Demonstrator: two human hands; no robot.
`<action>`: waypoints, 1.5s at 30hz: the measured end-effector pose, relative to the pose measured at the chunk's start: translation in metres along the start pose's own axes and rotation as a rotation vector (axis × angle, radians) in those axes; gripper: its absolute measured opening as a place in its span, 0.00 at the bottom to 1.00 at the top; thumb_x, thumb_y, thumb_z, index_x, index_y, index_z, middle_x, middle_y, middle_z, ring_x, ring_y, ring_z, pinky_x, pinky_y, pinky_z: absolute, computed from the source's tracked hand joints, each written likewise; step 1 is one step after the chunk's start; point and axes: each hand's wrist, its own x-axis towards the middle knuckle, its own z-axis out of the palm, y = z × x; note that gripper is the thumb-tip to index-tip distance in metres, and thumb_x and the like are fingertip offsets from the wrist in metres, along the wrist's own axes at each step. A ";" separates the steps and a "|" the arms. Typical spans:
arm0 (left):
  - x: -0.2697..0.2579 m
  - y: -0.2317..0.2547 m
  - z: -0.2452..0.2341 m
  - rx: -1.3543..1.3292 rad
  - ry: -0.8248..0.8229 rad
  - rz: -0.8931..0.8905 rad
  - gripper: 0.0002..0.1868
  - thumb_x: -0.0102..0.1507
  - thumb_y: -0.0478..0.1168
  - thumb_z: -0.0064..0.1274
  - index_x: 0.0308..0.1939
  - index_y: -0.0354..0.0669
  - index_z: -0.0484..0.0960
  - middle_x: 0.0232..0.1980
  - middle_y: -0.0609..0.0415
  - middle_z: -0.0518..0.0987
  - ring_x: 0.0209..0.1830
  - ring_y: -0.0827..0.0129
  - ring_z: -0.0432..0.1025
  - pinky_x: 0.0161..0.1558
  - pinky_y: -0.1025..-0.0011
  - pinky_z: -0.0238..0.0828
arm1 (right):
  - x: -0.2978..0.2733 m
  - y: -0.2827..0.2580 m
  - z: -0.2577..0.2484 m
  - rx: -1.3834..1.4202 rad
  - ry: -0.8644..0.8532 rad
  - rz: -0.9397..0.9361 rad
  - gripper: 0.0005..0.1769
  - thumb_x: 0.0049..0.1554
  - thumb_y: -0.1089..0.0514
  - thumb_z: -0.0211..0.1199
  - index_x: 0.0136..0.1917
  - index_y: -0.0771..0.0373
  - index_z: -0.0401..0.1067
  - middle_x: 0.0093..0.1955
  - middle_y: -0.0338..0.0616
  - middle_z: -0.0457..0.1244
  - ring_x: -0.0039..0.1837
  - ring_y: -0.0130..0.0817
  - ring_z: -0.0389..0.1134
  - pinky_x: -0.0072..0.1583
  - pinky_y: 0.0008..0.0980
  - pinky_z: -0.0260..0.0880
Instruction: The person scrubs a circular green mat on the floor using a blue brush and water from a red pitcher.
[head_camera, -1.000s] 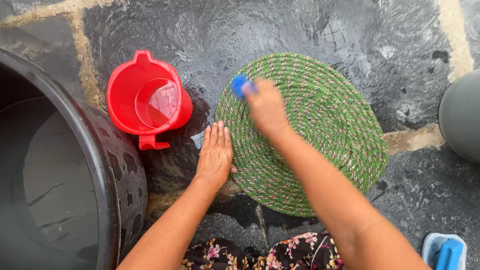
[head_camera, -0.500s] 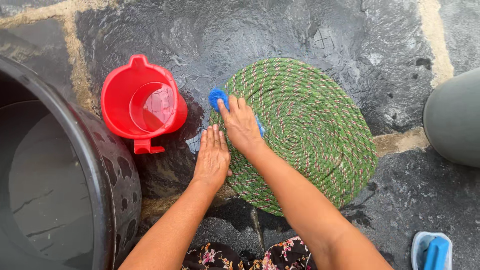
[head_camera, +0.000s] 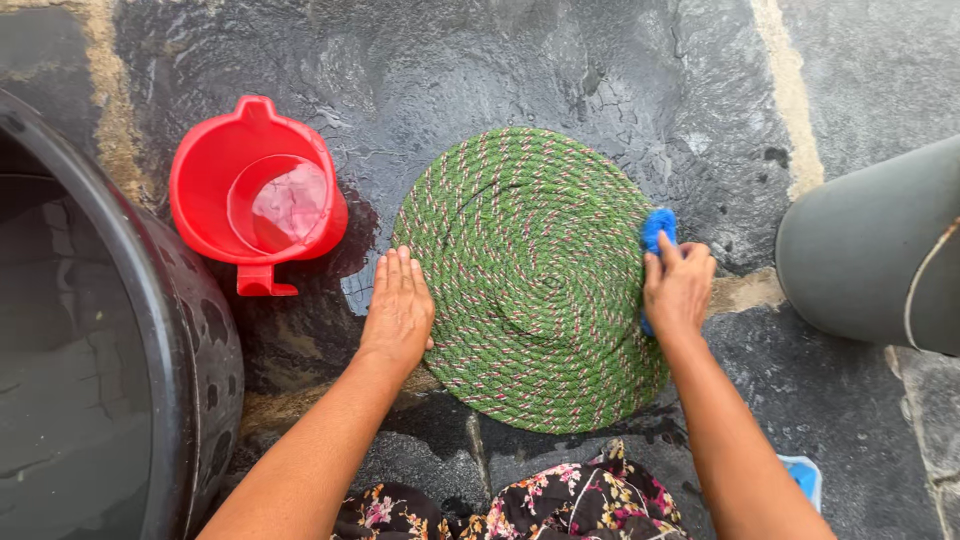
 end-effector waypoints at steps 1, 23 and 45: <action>0.000 -0.001 0.001 -0.012 -0.003 -0.005 0.64 0.51 0.61 0.69 0.73 0.18 0.53 0.77 0.24 0.52 0.79 0.36 0.45 0.77 0.50 0.33 | 0.004 0.003 0.004 0.026 0.030 0.025 0.24 0.59 0.52 0.69 0.68 0.56 0.72 0.63 0.56 0.60 0.64 0.55 0.61 0.62 0.48 0.64; 0.102 0.101 -0.059 -0.187 0.032 0.197 0.79 0.41 0.75 0.68 0.82 0.51 0.38 0.85 0.40 0.34 0.84 0.42 0.31 0.77 0.47 0.35 | 0.116 0.026 -0.050 0.060 -0.107 0.209 0.37 0.48 0.51 0.80 0.68 0.55 0.70 0.54 0.56 0.68 0.56 0.57 0.70 0.59 0.52 0.68; 0.108 0.083 -0.071 -0.438 0.140 0.231 0.78 0.36 0.54 0.80 0.83 0.52 0.47 0.82 0.43 0.47 0.81 0.47 0.43 0.75 0.48 0.46 | 0.044 -0.093 -0.012 0.194 -0.023 -0.299 0.26 0.56 0.67 0.61 0.68 0.64 0.70 0.70 0.50 0.63 0.66 0.52 0.64 0.65 0.48 0.65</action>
